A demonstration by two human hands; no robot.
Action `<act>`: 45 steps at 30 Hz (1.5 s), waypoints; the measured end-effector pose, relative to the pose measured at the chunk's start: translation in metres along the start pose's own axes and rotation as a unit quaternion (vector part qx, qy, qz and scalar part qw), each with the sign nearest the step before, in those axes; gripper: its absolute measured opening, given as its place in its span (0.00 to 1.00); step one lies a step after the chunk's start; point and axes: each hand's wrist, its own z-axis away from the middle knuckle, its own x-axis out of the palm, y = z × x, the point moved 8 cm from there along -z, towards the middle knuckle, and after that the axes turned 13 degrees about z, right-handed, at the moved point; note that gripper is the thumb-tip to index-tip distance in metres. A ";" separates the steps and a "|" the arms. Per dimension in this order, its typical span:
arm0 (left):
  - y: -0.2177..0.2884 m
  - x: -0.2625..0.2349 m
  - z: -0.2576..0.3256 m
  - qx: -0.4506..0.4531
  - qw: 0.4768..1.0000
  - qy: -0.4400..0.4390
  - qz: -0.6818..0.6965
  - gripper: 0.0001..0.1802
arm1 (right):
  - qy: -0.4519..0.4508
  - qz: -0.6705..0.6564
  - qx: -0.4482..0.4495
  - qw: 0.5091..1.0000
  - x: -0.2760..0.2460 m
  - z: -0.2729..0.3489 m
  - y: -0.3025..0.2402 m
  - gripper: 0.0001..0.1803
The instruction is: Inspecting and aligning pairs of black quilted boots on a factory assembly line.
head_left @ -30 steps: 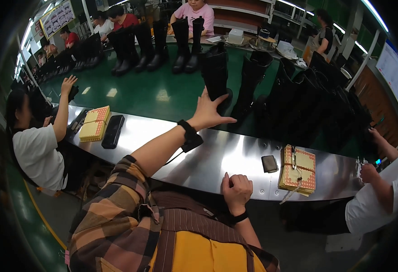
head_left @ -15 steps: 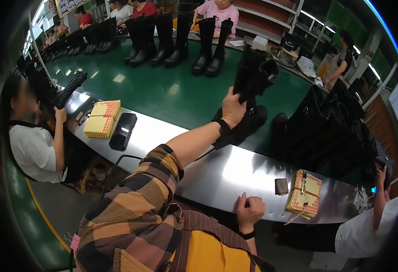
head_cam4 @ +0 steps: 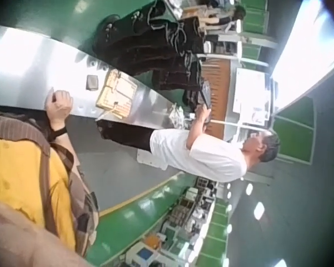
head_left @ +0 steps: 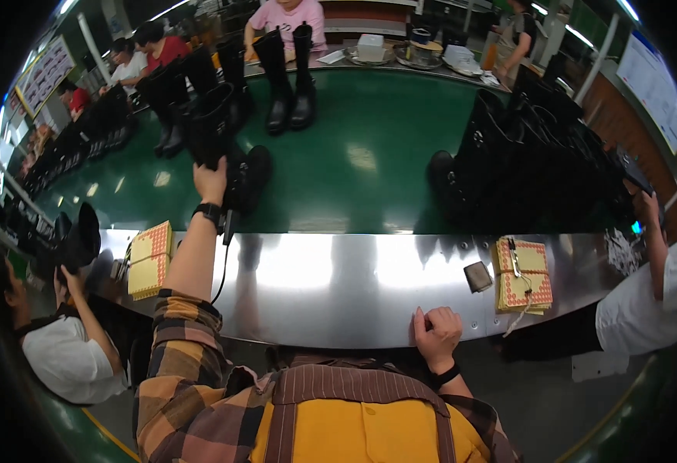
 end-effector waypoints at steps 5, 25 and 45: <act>-0.035 -0.010 0.001 0.017 0.999 0.003 0.039 0.39 | -0.051 -0.199 0.034 0.978 -0.035 -0.050 0.008 0.09; 0.136 -0.045 0.183 -0.124 0.844 -0.327 0.406 0.11 | -0.041 0.184 -0.084 0.979 -0.066 -0.351 0.048 0.36; 0.182 -0.039 0.257 -0.060 0.843 -0.250 0.472 0.17 | 0.006 -0.042 -0.209 0.977 -0.181 -0.195 -0.069 0.25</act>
